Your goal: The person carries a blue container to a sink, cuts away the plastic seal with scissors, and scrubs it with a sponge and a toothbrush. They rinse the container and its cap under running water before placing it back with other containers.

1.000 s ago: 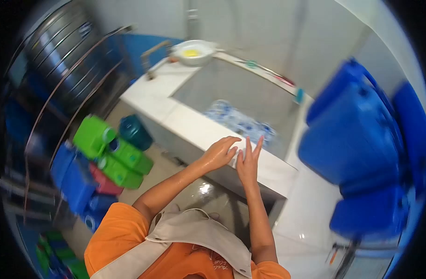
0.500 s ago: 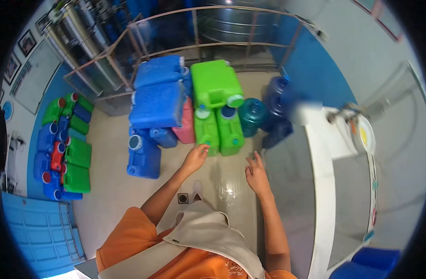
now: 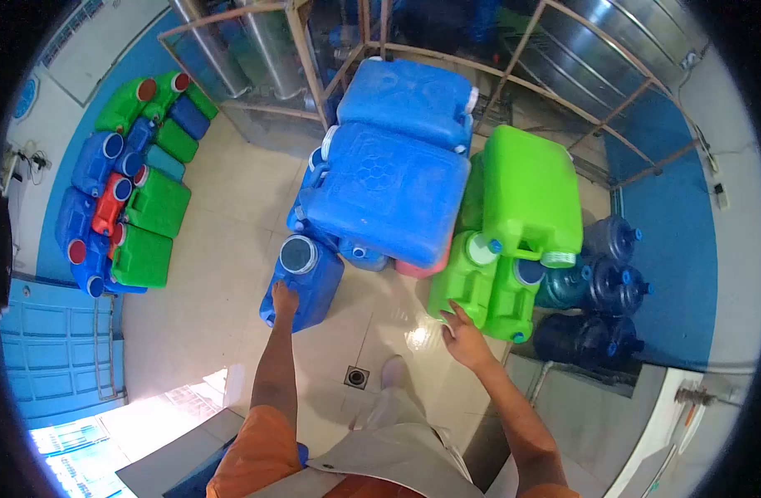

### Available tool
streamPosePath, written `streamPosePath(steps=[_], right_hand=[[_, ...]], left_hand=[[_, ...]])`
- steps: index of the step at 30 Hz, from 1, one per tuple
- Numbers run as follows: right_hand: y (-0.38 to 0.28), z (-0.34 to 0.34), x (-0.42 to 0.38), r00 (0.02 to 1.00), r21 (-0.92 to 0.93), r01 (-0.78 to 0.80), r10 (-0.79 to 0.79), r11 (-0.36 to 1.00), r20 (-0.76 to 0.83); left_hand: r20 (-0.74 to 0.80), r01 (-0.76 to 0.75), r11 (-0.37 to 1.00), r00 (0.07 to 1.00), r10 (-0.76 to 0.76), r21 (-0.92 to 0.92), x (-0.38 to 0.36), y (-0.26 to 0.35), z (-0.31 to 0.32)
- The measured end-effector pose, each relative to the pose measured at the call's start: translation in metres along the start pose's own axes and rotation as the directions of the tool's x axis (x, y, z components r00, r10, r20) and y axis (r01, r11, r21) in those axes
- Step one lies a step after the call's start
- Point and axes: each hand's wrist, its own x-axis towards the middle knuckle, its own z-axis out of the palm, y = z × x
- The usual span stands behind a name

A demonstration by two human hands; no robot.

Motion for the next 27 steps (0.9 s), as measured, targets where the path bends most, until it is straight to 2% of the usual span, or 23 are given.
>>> streamPosePath(steps=[1,3,5,6,7,9,10,12,14,16,20,23,25,27], right_hand=[[-0.007,0.014,0.024,1.0,-0.003,-0.002,0.002,1.0,0.012],[-0.016,0.042,0.056,0.989,-0.006,0.125,-0.124,0.992,0.078],[-0.013,0.066,0.07,0.986,-0.015,0.131,-0.129,0.991,0.108],[-0.009,0.074,0.071,0.98,-0.013,0.146,-0.143,0.989,0.135],[-0.003,0.079,0.071,0.982,-0.021,0.134,-0.13,0.991,0.139],[0.008,0.083,0.063,0.974,-0.046,0.147,-0.136,0.988,0.182],[0.012,0.081,0.056,0.975,-0.045,0.135,-0.124,0.99,0.183],[0.018,0.064,0.041,0.972,-0.066,0.097,-0.08,0.993,0.222],[0.025,0.035,0.024,0.982,-0.096,0.106,-0.089,0.99,0.168],[0.027,-0.001,-0.005,0.992,-0.126,0.095,-0.084,0.987,0.091],[0.017,-0.091,-0.07,0.996,-0.128,-0.049,0.039,0.991,-0.084],[0.022,-0.151,-0.145,0.963,-0.119,-0.097,0.063,0.988,-0.261],[0.015,-0.2,-0.209,0.933,-0.032,-0.114,0.096,0.993,-0.348],[0.038,-0.234,-0.285,0.864,-0.008,-0.154,0.131,0.988,-0.487]], left_hand=[[-0.048,-0.016,0.998,0.999,0.02,0.066,0.016,-0.017,0.019],[-0.076,-0.034,0.991,0.996,0.044,0.13,0.028,-0.038,0.049],[0.071,0.101,0.987,0.991,-0.111,0.123,0.022,-0.031,0.046],[0.057,0.112,0.971,0.99,-0.127,0.21,0.02,-0.032,0.048],[0.072,0.108,0.973,0.99,-0.125,0.206,0.021,-0.034,0.058],[0.329,0.149,0.982,0.927,-0.18,0.119,0.008,-0.038,0.068],[0.339,0.144,0.982,0.924,-0.178,0.123,-0.008,-0.042,0.079],[0.247,-0.087,0.992,0.967,0.061,0.094,-0.046,-0.038,0.094],[0.261,-0.037,0.992,0.965,0.005,0.12,-0.083,-0.002,0.053],[0.274,-0.142,0.979,0.957,0.097,0.149,-0.119,0.026,-0.003],[0.346,-0.419,0.894,0.872,0.347,0.159,-0.183,0.099,-0.14],[0.387,-0.657,0.749,0.715,0.583,0.085,-0.228,0.165,-0.231],[0.397,-0.727,0.667,0.57,0.719,-0.163,-0.266,0.223,-0.289],[0.331,-0.742,0.527,0.416,0.847,-0.414,-0.313,0.285,-0.342]])
